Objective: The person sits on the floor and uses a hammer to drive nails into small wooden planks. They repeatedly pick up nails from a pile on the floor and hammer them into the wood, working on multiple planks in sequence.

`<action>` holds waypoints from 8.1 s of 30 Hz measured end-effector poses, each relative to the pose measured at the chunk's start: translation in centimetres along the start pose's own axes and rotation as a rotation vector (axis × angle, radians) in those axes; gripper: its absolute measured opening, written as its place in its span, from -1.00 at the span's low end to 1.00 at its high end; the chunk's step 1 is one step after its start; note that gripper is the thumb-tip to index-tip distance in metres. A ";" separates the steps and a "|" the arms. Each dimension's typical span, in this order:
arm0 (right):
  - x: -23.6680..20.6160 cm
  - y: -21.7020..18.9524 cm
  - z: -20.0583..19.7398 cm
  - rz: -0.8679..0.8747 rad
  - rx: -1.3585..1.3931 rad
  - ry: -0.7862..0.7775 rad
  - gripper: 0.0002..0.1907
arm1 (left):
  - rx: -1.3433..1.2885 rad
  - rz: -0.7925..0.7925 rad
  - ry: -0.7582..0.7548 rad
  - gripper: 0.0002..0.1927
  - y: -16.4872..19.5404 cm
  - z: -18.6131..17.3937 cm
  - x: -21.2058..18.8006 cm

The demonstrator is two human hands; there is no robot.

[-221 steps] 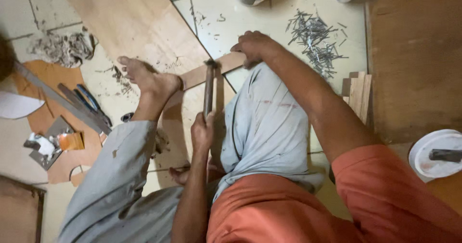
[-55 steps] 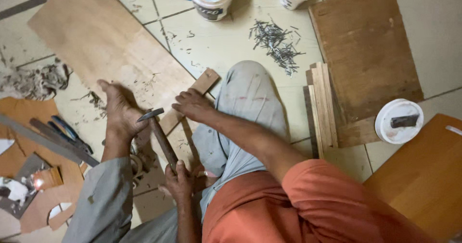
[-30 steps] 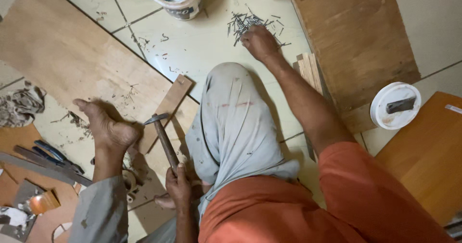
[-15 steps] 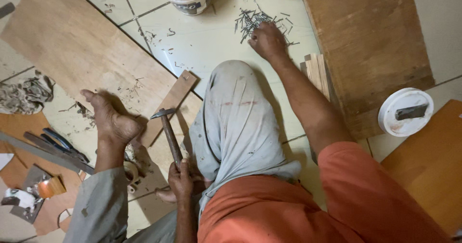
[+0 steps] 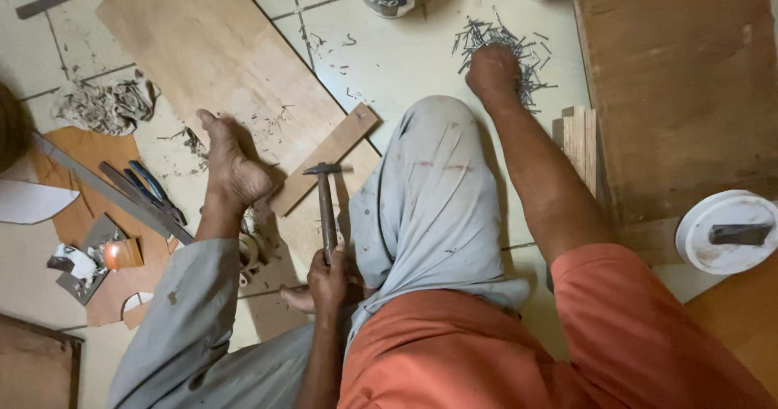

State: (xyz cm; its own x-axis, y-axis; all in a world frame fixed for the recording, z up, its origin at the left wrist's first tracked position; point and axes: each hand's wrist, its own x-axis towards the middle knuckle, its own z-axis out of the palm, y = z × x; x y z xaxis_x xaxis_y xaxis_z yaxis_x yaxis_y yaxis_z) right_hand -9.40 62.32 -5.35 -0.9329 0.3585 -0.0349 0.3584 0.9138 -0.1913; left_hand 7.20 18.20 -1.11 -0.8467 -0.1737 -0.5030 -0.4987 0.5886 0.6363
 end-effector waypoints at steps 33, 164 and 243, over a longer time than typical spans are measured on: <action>0.0 -8.0 -5.5 0.165 1.553 -0.285 -0.38 | 0.170 0.013 0.117 -0.48 -2.8 -0.7 3.8; -0.6 -21.1 4.1 -0.509 0.436 -0.374 -0.37 | -0.137 0.362 0.014 -0.46 2.0 0.5 6.3; -0.4 -20.8 4.4 -0.498 0.478 -0.378 -0.43 | 0.031 0.420 -0.039 -0.55 3.3 1.0 7.8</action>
State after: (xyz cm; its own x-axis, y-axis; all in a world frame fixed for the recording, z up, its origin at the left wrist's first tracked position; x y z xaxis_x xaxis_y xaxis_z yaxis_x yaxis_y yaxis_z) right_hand -16.60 42.36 -5.68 -0.9593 -0.2398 -0.1491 -0.0801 0.7374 -0.6707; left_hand -0.89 19.56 -3.51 -0.9673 0.1160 -0.2256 -0.1053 0.6257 0.7729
